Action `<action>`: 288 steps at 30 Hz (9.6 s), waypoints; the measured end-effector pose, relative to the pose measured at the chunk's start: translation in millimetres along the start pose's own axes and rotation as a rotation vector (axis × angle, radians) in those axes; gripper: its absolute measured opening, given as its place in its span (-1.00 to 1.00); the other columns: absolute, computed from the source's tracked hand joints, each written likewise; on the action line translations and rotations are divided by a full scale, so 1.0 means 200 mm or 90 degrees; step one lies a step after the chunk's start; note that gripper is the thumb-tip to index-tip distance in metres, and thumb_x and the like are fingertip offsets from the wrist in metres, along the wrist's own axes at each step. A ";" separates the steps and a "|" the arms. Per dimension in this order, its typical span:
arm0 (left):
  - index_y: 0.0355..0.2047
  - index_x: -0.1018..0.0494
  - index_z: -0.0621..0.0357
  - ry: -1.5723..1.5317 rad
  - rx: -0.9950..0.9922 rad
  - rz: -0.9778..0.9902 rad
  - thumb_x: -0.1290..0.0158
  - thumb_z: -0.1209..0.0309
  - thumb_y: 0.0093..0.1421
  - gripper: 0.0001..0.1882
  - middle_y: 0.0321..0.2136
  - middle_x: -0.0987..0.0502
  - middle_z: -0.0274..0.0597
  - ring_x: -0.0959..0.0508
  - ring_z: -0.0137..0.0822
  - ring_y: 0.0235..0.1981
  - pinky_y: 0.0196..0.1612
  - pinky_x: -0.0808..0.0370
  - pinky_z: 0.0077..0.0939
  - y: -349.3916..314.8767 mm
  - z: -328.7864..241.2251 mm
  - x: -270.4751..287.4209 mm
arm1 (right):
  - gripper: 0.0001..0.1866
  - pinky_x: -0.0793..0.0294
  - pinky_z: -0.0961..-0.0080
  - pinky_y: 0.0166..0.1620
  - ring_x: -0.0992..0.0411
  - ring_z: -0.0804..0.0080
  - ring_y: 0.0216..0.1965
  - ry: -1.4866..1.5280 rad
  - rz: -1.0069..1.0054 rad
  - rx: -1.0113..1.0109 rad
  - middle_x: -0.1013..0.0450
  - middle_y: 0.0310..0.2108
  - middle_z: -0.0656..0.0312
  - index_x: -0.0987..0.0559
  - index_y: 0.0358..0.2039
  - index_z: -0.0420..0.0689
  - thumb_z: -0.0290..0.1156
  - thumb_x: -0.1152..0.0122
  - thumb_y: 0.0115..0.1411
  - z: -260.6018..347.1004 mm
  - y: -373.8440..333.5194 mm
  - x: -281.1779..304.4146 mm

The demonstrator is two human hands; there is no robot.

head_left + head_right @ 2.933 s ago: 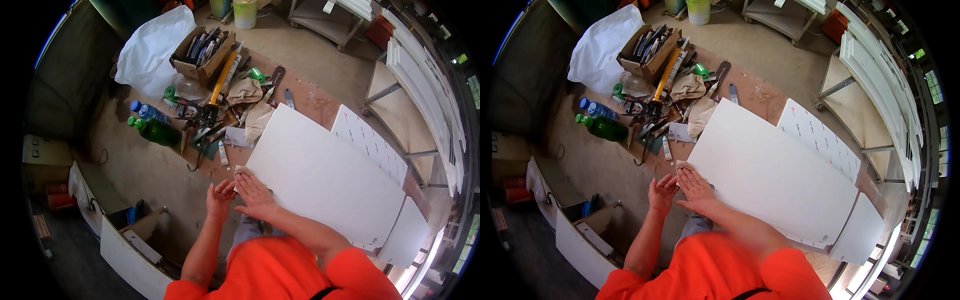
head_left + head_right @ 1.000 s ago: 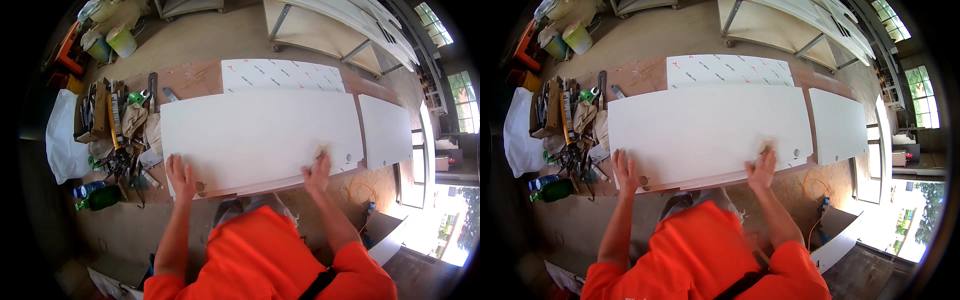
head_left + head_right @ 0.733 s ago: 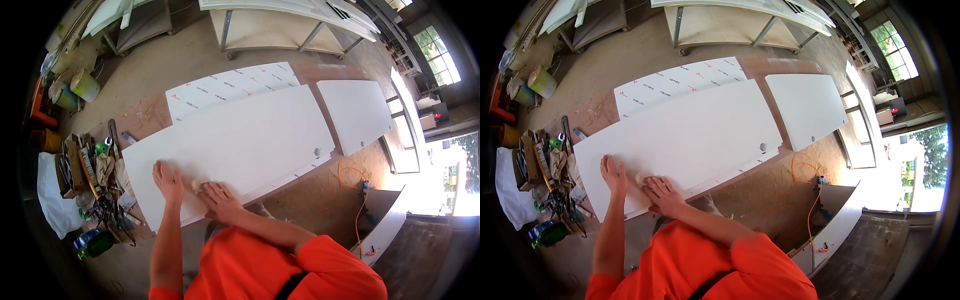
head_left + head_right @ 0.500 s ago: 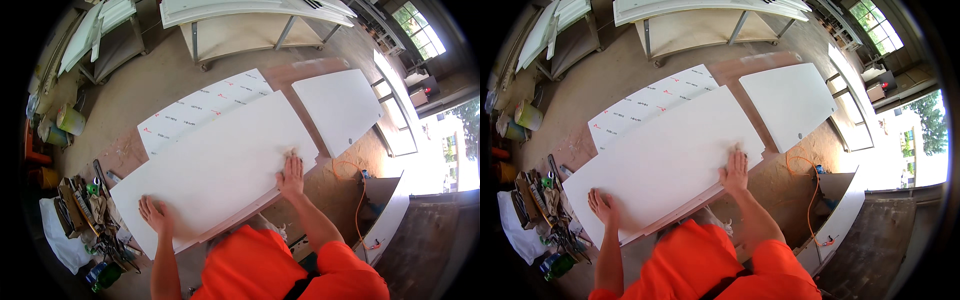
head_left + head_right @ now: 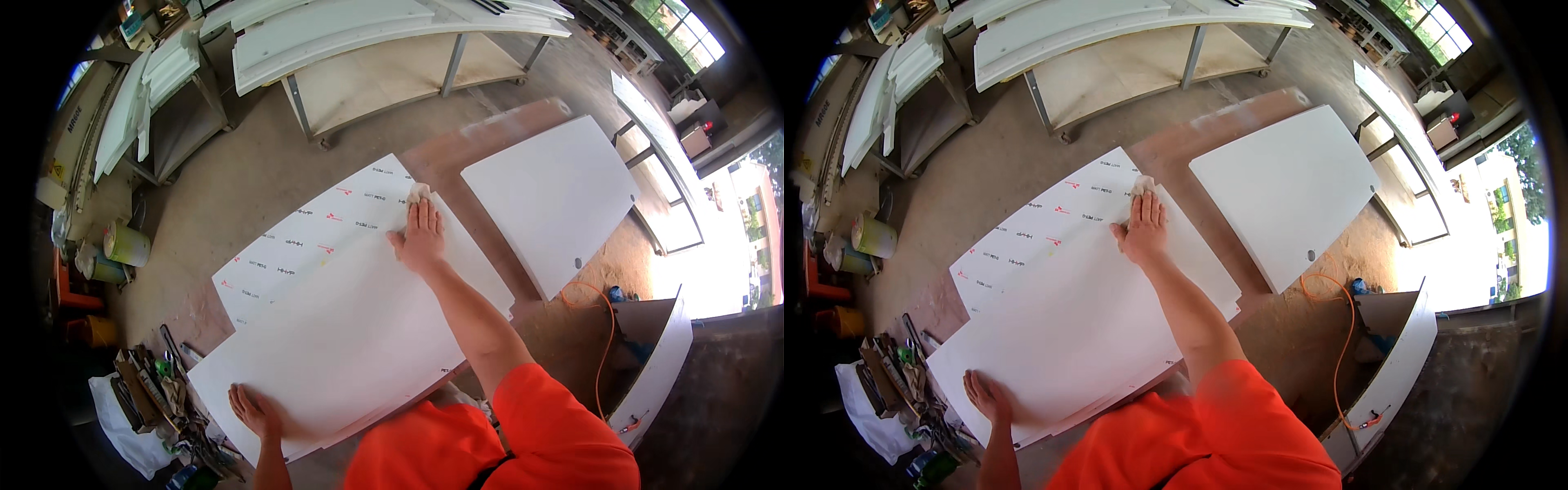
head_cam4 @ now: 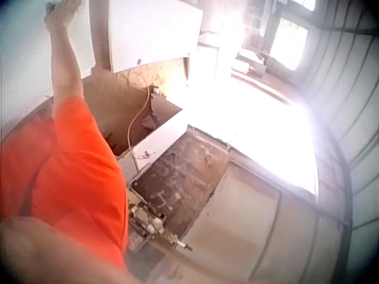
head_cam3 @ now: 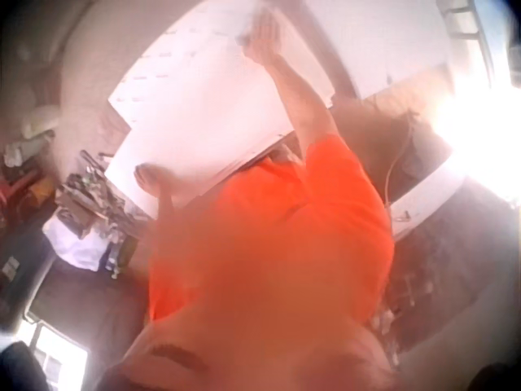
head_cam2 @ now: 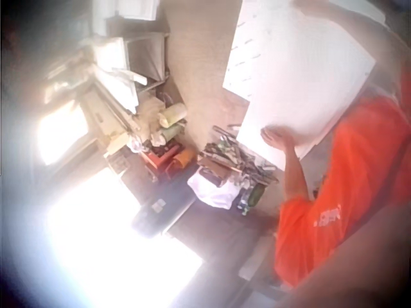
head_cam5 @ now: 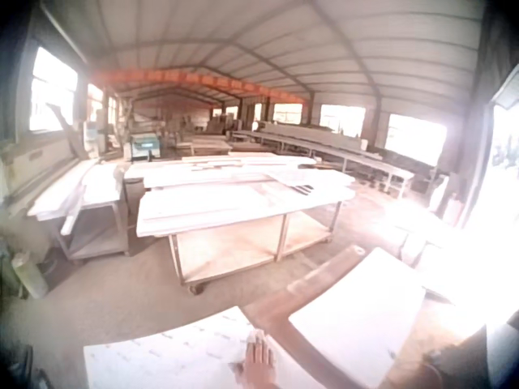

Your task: The person cleans white wooden panels by blowing dust off with an air gun and then wiping them with a cloth.

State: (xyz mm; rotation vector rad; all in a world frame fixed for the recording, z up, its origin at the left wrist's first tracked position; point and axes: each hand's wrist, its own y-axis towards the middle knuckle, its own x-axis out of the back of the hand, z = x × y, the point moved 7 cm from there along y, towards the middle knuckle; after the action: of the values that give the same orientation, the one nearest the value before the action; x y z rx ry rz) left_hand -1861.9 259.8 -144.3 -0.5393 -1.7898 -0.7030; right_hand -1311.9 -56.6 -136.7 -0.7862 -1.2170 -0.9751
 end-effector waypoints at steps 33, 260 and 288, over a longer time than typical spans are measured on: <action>0.38 -0.27 0.34 0.082 -0.014 0.011 0.11 0.21 0.43 -0.39 0.42 -0.25 0.22 -0.18 0.27 0.45 0.48 -0.07 0.18 -0.01 -0.01 -0.01 | 0.05 0.21 0.11 0.60 0.17 -0.01 0.59 -0.005 0.028 0.055 0.08 0.56 -0.11 0.03 0.52 -0.33 0.27 -0.02 0.39 -0.24 0.23 0.07; 0.49 -0.06 0.42 -0.028 -0.667 0.190 0.15 -0.09 0.44 -0.12 0.50 -0.08 0.28 -0.02 0.32 0.53 0.50 0.12 0.29 0.31 -2.99 -0.80 | -0.85 -0.39 0.66 -0.34 -0.35 0.76 -0.38 0.958 -0.630 -0.765 -0.48 -0.37 0.47 -0.55 -0.24 -0.16 -0.41 -0.37 0.38 -2.27 -1.17 0.15; 0.42 -0.19 0.31 -0.050 -0.493 0.138 -0.09 0.07 0.36 -0.22 0.48 -0.12 0.24 -0.10 0.27 0.49 0.51 0.05 0.24 0.02 -0.71 -0.15 | -0.23 -0.01 -0.10 0.50 -0.10 -0.18 0.51 0.196 -0.225 0.063 -0.25 0.44 -0.10 -0.40 0.34 -0.27 0.10 -0.16 0.36 -0.34 -1.95 0.02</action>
State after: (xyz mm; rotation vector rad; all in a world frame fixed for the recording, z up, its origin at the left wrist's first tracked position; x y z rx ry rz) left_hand -1753.4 163.0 -138.4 -1.2643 -1.4530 -1.2318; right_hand -1643.2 -271.9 -150.6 -0.3302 -1.1420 -1.2616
